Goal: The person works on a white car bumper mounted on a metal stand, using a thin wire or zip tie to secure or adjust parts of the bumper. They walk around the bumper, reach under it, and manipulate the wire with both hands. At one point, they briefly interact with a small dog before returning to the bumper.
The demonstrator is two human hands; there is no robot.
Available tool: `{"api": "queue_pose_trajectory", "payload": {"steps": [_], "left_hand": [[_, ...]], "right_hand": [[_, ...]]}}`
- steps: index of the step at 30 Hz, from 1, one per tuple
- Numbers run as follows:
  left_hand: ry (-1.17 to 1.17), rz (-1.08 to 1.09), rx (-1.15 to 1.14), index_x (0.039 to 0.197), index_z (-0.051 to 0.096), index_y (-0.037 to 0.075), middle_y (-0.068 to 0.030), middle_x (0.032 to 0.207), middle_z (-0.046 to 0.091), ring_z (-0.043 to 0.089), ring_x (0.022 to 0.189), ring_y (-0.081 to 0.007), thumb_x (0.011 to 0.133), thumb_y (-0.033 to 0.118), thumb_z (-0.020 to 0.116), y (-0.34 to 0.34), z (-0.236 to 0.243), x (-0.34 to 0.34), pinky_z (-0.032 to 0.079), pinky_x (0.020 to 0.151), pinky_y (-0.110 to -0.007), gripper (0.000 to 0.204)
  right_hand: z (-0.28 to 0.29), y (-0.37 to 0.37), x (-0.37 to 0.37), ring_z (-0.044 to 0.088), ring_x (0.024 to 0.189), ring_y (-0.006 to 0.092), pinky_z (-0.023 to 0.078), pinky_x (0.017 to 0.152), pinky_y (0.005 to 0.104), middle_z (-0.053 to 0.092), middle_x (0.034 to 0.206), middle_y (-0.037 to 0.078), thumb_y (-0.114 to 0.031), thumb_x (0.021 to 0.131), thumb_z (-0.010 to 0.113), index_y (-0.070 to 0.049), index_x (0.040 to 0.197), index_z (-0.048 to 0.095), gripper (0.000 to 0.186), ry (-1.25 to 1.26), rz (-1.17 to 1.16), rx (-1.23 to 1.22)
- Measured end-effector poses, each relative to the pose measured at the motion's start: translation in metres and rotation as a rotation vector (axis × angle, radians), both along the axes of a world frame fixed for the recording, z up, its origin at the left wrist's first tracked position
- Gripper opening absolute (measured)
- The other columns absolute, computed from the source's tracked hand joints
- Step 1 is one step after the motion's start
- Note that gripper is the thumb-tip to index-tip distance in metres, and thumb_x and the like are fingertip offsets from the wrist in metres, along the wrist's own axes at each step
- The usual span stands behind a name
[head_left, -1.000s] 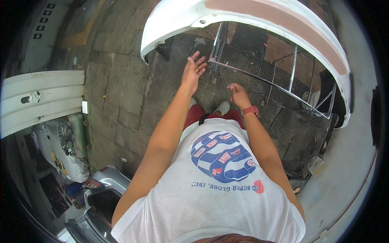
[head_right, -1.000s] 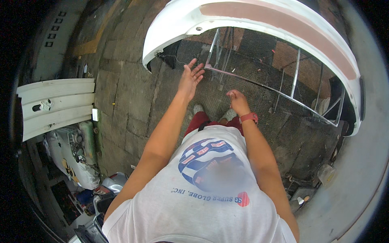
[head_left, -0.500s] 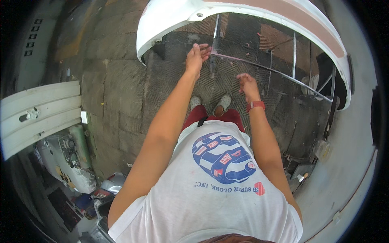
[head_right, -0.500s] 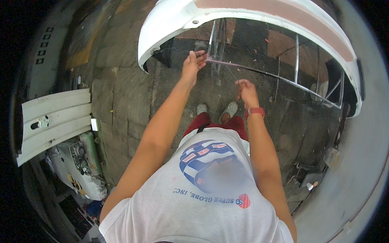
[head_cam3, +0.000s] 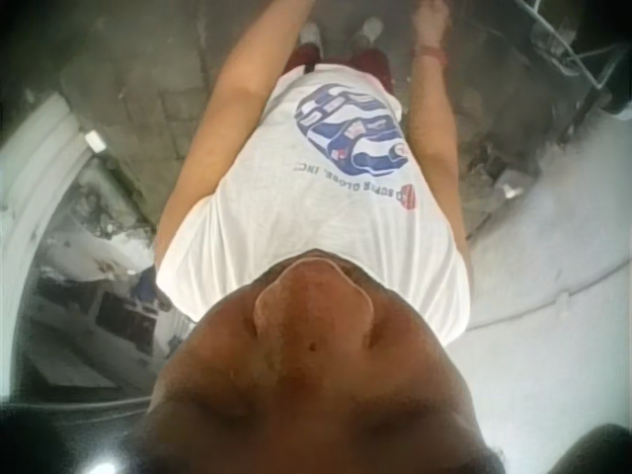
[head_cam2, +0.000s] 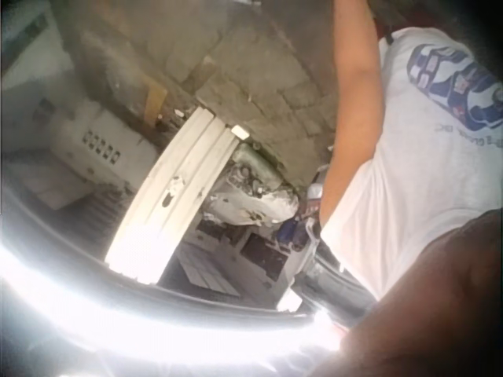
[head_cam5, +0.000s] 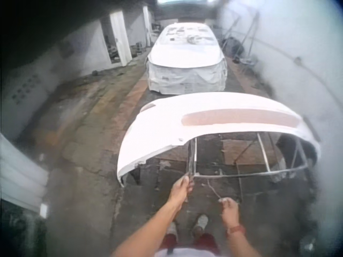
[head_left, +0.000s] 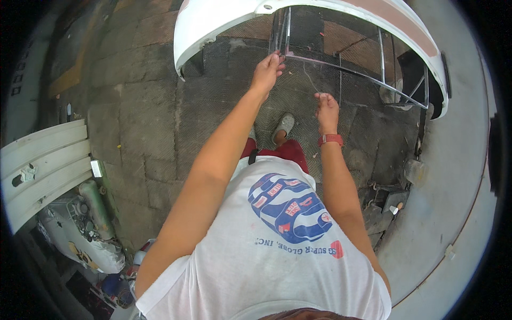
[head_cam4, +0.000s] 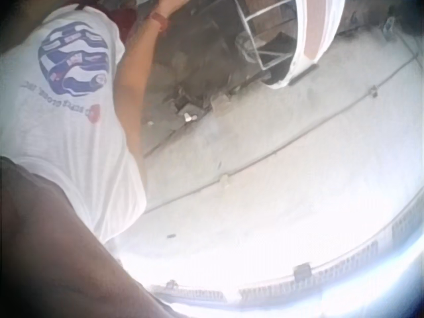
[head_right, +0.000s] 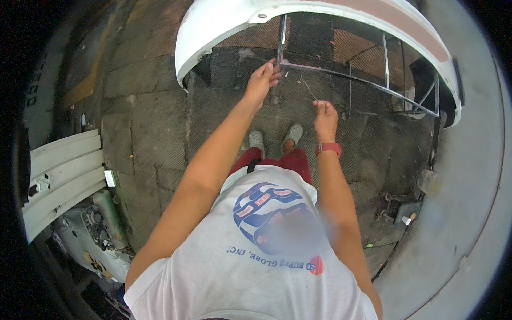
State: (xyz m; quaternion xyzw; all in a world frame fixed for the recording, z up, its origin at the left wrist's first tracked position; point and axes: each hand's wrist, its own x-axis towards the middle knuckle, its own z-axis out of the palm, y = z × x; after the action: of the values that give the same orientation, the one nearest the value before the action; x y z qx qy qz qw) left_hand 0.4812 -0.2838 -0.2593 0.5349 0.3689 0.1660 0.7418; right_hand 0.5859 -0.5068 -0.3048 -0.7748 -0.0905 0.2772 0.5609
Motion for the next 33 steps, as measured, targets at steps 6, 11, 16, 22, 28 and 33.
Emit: {"api": "queue_pose_trajectory", "payload": {"steps": [6,11,16,22,28,33], "left_hand": [[0.089,0.024,-0.034,0.146,0.058,0.005,-0.0124,0.132,0.069,0.066,0.118,-0.022,0.114,0.04,0.043,0.014,0.006,0.011,0.051,0.1,-0.036,0.051],[0.091,0.046,-0.043,0.128,0.071,0.004,-0.0087,0.119,0.074,0.068,0.107,-0.0202,0.113,0.036,0.046,0.033,-0.006,0.019,0.051,0.094,-0.035,0.044],[0.129,0.003,0.04,0.122,0.074,0.003,-0.0084,0.114,0.075,0.069,0.106,-0.0195,0.112,0.034,0.048,0.027,0.005,0.021,0.051,0.095,-0.035,0.041],[0.118,-0.039,0.115,0.12,0.073,0.001,-0.0084,0.113,0.075,0.069,0.106,-0.0193,0.112,0.035,0.048,0.032,-0.008,0.019,0.05,0.096,-0.035,0.043],[0.112,-0.054,0.099,0.117,0.073,-0.001,-0.0087,0.108,0.075,0.069,0.101,-0.018,0.113,0.033,0.046,0.033,-0.004,0.023,0.052,0.093,-0.034,0.043],[0.077,-0.075,0.115,0.115,0.073,-0.001,-0.0081,0.104,0.075,0.069,0.094,-0.0175,0.113,0.03,0.046,0.043,-0.02,0.028,0.053,0.089,-0.033,0.041]], "right_hand": [[-0.006,0.012,-0.069,0.048,0.06,0.007,0.045,0.059,0.0281,0.056,0.076,-0.001,-0.023,0.11,0.05,-0.002,0.105,0.067,0.027,0.08,-0.045,0.075],[0.034,0.031,-0.092,0.043,0.056,0.0084,0.044,0.055,0.03,0.046,0.07,-0.003,-0.024,0.11,0.05,-0.002,0.108,0.064,0.026,0.348,-0.11,0.203],[0.066,0.025,-0.062,0.037,0.056,0.0067,0.04,0.055,0.0282,0.04,0.068,-0.007,-0.023,0.109,0.052,-0.005,0.109,0.064,0.022,0.494,-0.215,0.225],[0.066,0.023,-0.059,0.038,0.055,0.0083,0.04,0.056,0.0301,0.043,0.069,-0.006,-0.022,0.109,0.052,-0.004,0.106,0.066,0.023,0.42,-0.193,0.174],[0.052,0.029,-0.093,0.04,0.057,0.0089,0.041,0.056,0.0302,0.045,0.07,-0.005,-0.023,0.11,0.051,-0.006,0.108,0.063,0.021,0.454,-0.176,0.234],[0.045,0.039,-0.116,0.04,0.056,0.0088,0.045,0.058,0.0307,0.042,0.07,-0.005,-0.025,0.111,0.049,-0.006,0.11,0.061,0.023,0.457,-0.174,0.234]]}}
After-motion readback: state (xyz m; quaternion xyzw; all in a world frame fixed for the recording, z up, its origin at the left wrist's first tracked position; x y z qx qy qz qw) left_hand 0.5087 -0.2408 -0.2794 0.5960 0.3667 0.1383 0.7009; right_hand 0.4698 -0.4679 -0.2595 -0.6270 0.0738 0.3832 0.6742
